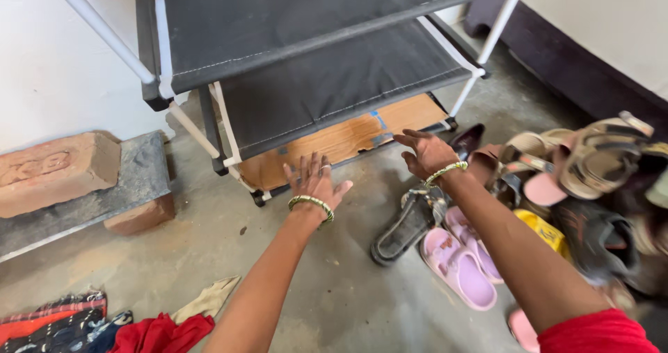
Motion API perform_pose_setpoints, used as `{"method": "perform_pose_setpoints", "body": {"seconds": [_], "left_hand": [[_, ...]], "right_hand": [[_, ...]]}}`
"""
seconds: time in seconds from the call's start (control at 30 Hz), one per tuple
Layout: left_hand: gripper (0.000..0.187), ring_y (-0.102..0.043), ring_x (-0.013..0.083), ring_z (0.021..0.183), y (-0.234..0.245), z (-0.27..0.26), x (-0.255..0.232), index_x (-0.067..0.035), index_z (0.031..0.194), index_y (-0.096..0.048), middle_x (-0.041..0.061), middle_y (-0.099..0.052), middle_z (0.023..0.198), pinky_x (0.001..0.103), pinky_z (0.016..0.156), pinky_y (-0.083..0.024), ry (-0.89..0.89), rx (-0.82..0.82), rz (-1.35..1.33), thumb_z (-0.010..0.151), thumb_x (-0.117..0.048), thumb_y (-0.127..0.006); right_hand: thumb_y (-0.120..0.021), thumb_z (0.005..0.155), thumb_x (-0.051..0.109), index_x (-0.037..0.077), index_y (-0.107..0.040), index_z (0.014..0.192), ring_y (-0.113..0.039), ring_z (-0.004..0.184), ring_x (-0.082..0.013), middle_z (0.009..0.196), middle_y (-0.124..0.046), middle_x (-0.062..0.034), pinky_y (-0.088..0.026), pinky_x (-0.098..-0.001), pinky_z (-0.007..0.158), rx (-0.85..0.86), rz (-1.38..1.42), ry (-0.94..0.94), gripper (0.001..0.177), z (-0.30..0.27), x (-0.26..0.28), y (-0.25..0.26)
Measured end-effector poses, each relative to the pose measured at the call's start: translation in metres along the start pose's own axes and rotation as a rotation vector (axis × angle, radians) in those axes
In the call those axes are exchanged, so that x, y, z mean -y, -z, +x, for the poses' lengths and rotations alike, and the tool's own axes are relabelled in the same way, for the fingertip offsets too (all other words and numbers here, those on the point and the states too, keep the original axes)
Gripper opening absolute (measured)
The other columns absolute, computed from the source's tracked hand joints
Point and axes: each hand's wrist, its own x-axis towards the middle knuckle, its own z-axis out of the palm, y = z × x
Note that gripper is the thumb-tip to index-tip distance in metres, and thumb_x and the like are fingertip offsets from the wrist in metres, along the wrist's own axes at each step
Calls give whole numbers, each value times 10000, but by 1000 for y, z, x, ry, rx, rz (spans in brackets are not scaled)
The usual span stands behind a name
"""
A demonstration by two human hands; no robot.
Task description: The person uses a broom to sweep dust off several pieces of cardboard lying on the floor. They then pick up the cardboard pieces one by one and place them onto the shelves of a white metal shoe rack. The person adjusts the cardboard to fit the shelves and continues to organize the pile of shoes and other items nearby.
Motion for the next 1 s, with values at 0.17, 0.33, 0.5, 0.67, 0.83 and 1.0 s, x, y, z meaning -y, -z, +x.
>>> {"method": "perform_pose_setpoints", "body": {"seconds": [0.17, 0.33, 0.5, 0.67, 0.83, 1.0], "left_hand": [[880, -46, 340, 1561, 42, -22, -49, -65, 1575, -268, 114, -163, 1682, 662, 1202, 53, -124, -30, 14, 930, -583, -568], [872, -72, 366, 1555, 65, -44, -118, -32, 1559, -289, 156, -203, 1662, 677, 1193, 40, -326, -93, -33, 925, -531, -618], [845, -113, 397, 1542, 69, -70, -200, -39, 1547, -341, 182, -242, 1646, 692, 1186, 9, -591, -149, -66, 889, -454, -671], [879, -147, 398, 1532, 76, -105, -301, -29, 1527, -351, 183, -258, 1642, 700, 1194, -33, -832, -149, -124, 860, -480, -704], [873, -143, 410, 1533, 83, -169, -408, -28, 1521, -355, 195, -250, 1636, 711, 1185, -41, -1091, -110, -169, 861, -463, -727], [903, -147, 402, 1520, 91, -248, -499, -15, 1524, -327, 198, -246, 1621, 716, 1168, -45, -1325, -64, -227, 840, -438, -738]], "right_hand": [[-647, 863, 180, 195, -621, 1375, -625, 1203, -360, 1460, -570, -97, -517, -457, 1006, -37, -102, 43, 513, -44, 10, 62], [-653, 850, 171, 200, -686, 1281, -646, 1165, -356, 1404, -624, -90, -532, -465, 983, -112, -156, -43, 433, -107, 20, 132], [-681, 864, 155, 177, -736, 1149, -666, 1111, -355, 1323, -688, -84, -539, -484, 922, -214, -242, -91, 291, -187, 31, 194], [-674, 830, 92, 95, -746, 1155, -681, 1132, -327, 1239, -716, -130, -529, -440, 993, -475, -438, -91, 333, -283, 22, 247], [-691, 869, 91, 78, -751, 1122, -673, 1163, -316, 1244, -726, -141, -504, -452, 1004, -592, -581, -340, 260, -402, 24, 311], [-688, 844, 90, 90, -757, 1139, -662, 1183, -323, 1280, -714, -142, -498, -470, 989, -613, -684, -603, 303, -517, 42, 364]]}}
